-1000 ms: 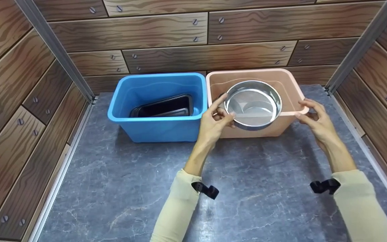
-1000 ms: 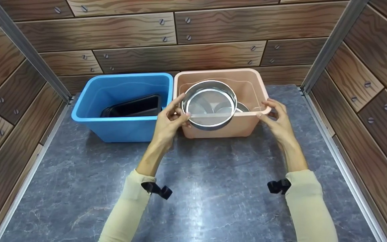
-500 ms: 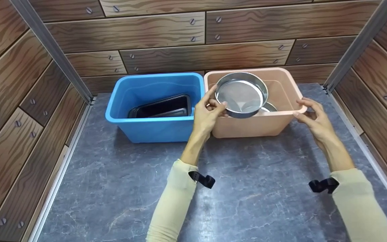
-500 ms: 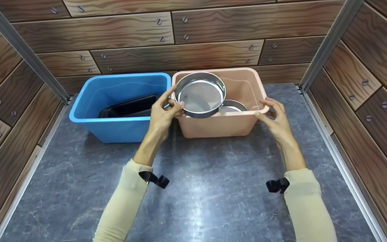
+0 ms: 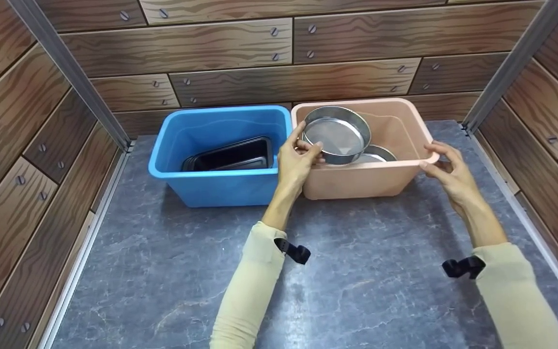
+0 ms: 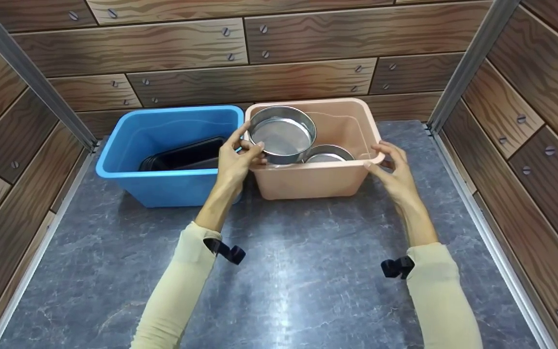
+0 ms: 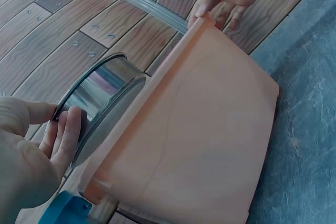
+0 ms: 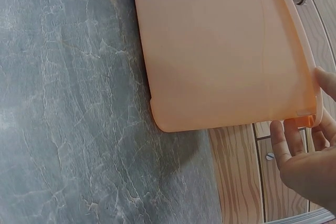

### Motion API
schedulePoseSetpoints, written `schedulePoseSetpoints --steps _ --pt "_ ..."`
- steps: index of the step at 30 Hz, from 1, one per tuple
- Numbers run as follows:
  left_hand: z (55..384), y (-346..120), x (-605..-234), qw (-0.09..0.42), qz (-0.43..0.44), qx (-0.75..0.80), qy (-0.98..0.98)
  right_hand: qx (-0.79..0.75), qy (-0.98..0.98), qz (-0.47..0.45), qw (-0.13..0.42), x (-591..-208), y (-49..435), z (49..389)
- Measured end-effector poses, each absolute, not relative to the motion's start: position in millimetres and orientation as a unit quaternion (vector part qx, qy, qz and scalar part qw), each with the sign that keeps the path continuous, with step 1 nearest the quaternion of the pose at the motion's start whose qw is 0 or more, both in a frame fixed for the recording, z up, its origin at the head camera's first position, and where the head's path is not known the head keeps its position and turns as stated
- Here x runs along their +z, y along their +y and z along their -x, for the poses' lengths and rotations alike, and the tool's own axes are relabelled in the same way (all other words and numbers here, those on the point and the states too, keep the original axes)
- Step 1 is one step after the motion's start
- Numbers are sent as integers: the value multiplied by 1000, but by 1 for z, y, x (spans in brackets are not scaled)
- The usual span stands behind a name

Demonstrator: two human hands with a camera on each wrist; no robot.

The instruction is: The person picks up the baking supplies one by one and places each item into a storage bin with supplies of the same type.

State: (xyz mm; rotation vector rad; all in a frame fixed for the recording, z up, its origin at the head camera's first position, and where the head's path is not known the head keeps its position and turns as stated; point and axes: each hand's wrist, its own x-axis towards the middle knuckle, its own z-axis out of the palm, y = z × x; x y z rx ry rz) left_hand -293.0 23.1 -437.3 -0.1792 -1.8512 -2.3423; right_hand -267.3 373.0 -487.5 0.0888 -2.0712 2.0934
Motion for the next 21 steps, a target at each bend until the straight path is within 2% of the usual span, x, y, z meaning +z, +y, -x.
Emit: schedulePoseSetpoints --steps 21 --pt "301 30 -438 84 41 -740 -665 700 -706 -31 98 -487 373 265"
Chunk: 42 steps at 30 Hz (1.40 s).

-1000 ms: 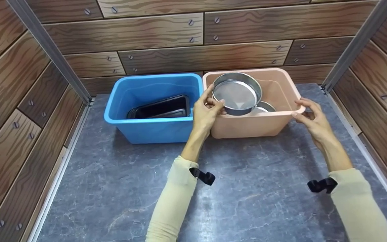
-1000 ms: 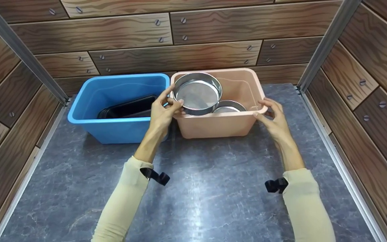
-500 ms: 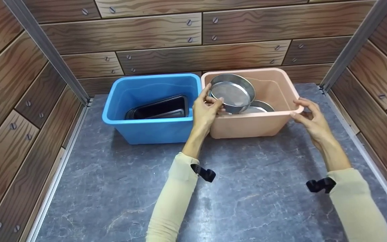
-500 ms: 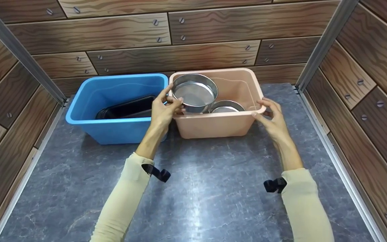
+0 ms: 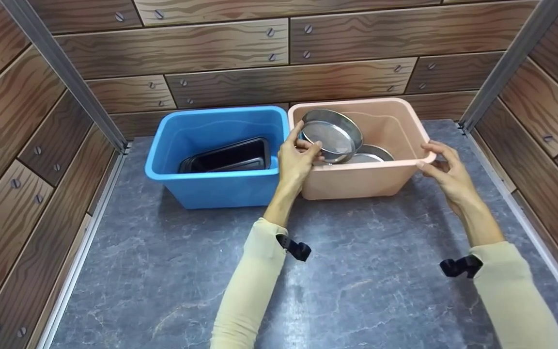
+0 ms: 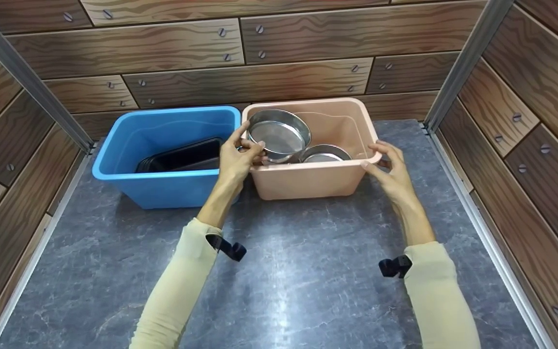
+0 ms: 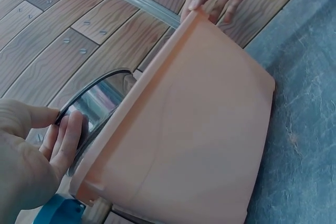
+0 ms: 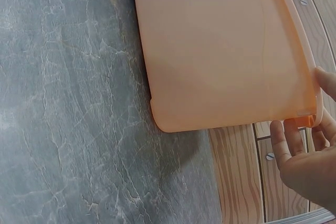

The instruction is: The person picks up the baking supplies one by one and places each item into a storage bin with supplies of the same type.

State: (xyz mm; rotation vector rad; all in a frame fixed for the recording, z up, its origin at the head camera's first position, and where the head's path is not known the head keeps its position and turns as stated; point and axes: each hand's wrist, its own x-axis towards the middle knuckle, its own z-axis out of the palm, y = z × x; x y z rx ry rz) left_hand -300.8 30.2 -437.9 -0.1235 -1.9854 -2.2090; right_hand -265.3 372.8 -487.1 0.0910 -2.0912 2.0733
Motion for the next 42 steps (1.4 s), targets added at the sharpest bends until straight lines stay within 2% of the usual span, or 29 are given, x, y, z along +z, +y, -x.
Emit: schedulePoseSetpoints --steps 10,18,35,42 --pt "301 28 -442 84 35 -709 -699 704 -703 -34 96 -488 370 266" --pt "299 26 -443 108 39 -671 -733 700 -707 -41 94 -489 370 267" --pt "288 17 -442 97 70 -706 -698 685 -722 -34 98 -489 370 266" --pt "281 2 -444 105 95 -706 -694 646 -753 -40 119 -491 369 263"
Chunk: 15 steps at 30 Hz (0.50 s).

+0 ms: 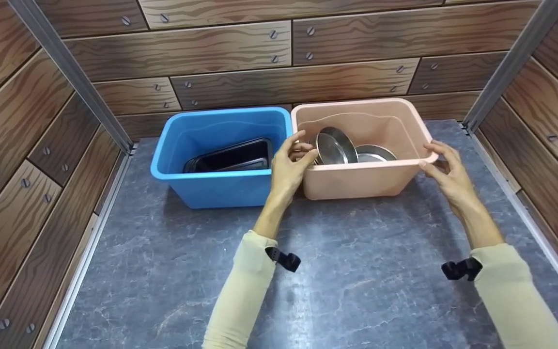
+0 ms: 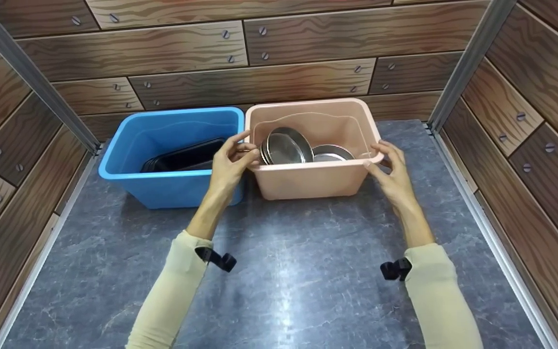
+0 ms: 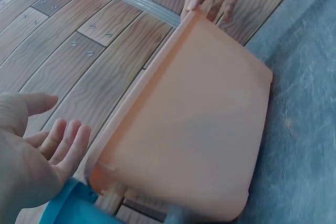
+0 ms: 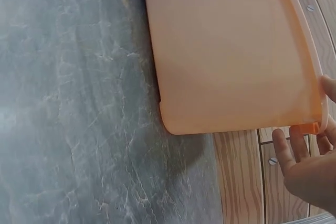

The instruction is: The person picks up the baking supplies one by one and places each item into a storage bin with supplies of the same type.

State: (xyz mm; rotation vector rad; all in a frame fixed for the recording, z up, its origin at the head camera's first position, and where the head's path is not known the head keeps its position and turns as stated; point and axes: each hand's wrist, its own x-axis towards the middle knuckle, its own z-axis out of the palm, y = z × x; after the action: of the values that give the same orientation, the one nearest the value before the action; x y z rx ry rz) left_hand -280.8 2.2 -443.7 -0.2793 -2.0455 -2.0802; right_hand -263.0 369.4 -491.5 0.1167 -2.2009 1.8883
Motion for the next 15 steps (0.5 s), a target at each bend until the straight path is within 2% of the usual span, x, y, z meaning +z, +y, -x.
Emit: schedulePoseSetpoints --steps 7,11,15 --pt "263 -28 -439 111 160 -645 -738 485 -855 -57 174 -491 362 248" --pt "247 -55 -440 109 216 -563 -790 407 -883 -68 224 -484 365 232" --pt "232 -88 -446 133 251 -471 -836 305 -914 -69 257 -475 368 216"
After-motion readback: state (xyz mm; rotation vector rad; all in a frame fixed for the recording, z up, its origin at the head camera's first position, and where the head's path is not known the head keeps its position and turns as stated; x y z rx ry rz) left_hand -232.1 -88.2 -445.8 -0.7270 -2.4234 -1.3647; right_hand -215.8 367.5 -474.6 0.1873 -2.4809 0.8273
